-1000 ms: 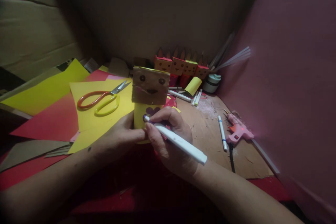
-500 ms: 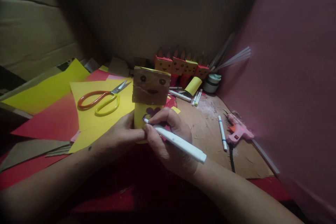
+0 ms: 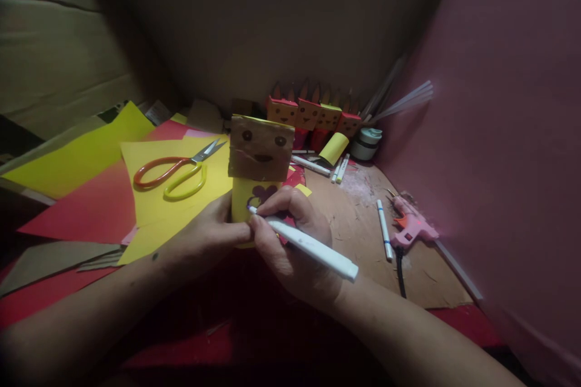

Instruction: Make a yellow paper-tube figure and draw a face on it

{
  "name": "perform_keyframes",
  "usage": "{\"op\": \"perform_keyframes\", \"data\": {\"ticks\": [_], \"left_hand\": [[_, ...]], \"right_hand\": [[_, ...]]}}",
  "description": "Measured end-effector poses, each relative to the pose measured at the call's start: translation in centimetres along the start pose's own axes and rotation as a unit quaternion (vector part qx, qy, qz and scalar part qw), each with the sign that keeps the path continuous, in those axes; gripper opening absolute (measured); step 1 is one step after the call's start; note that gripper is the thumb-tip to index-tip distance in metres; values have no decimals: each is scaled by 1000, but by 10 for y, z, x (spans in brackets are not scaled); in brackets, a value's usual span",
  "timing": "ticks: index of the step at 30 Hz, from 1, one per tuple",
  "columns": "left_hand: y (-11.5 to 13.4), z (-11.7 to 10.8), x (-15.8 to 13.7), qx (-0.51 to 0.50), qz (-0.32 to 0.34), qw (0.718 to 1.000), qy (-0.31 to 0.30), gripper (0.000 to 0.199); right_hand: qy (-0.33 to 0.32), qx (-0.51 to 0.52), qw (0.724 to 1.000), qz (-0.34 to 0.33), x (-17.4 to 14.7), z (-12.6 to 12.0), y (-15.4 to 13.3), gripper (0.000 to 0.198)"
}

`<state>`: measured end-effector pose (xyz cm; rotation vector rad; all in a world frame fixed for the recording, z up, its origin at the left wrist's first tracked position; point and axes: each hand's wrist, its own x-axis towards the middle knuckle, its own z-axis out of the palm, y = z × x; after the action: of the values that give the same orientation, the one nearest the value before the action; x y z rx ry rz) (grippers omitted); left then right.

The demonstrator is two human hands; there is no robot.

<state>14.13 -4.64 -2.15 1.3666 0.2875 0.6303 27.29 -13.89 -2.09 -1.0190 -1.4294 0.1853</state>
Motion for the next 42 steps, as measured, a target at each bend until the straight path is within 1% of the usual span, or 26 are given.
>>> {"op": "perform_keyframes", "data": {"ticks": [6, 11, 17, 23, 30, 37, 42], "left_hand": [[2, 2, -1, 0, -1, 1000, 6, 29], [2, 2, 0, -4, 14, 1000, 0, 27], [0, 1, -1, -11, 18, 1000, -1, 26], [1, 1, -1, -19, 1, 1000, 9, 35], [1, 1, 0, -27, 7, 1000, 4, 30], [1, 0, 0, -6, 9, 1000, 1, 28], [1, 0, 0, -10, 19, 1000, -11, 25]], "right_hand": [[17, -3, 1000, -7, 1, 2, -1, 17], [28, -8, 999, -22, 1, 4, 0, 17], [23, -12, 999, -43, 2, 4, 0, 20], [9, -14, 999, -34, 2, 3, -2, 17], [11, -24, 999, -35, 1, 4, -2, 17], [27, -16, 999, -38, 1, 5, 0, 18], [35, -13, 999, -38, 2, 6, -1, 19]]}}
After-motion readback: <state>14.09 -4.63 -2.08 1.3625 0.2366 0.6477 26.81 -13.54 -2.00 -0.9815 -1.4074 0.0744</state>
